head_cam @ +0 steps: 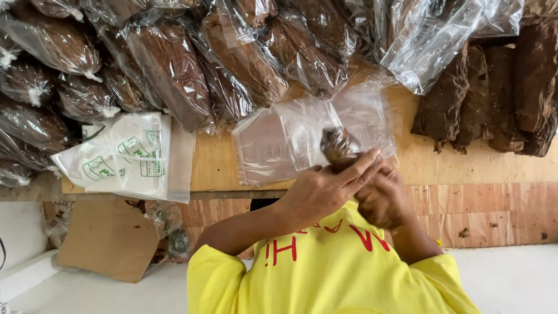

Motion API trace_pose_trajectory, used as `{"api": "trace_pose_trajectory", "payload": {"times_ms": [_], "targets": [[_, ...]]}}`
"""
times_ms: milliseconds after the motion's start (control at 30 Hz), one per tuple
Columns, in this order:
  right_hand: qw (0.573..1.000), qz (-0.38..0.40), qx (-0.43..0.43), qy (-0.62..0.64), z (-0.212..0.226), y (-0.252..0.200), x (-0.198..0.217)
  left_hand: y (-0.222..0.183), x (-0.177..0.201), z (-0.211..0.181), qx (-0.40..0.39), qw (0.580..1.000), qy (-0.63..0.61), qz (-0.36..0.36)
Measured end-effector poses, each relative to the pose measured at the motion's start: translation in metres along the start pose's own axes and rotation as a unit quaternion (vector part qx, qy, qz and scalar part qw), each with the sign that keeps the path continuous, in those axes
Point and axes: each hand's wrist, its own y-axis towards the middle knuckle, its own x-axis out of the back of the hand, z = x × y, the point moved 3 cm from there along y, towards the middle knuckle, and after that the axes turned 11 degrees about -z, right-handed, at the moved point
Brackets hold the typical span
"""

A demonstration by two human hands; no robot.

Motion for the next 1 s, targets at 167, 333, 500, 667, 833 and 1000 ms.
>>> {"api": "trace_pose_trajectory", "payload": {"times_ms": [167, 333, 500, 667, 833, 1000], "targets": [[0.824, 0.027, 0.419, -0.381, 0.031, -0.003, -0.043, 0.011, 0.019, -0.009, -0.026, 0.998, -0.047, -0.019], [0.89, 0.022, 0.35, -0.291, -0.014, 0.003, 0.026, 0.005, 0.017, -0.036, -0.132, 0.981, -0.007, -0.144], [0.98, -0.041, 0.156, -0.114, -0.007, 0.008, 0.021, 0.005, -0.014, 0.008, -0.075, 0.996, -0.007, -0.038], [0.992, -0.116, -0.054, 0.005, -0.018, 0.004, 0.005, -0.01, -0.014, 0.012, -0.056, 0.997, -0.04, 0.021], [0.974, -0.094, 0.054, -0.197, -0.01, 0.006, -0.03, -0.015, -0.015, 0.004, -0.033, 0.994, -0.1, 0.021], [0.999, -0.016, 0.001, -0.049, -0.01, 0.019, -0.033, -0.018, -0.014, 0.0, -0.033, 0.99, -0.137, 0.019]]}}
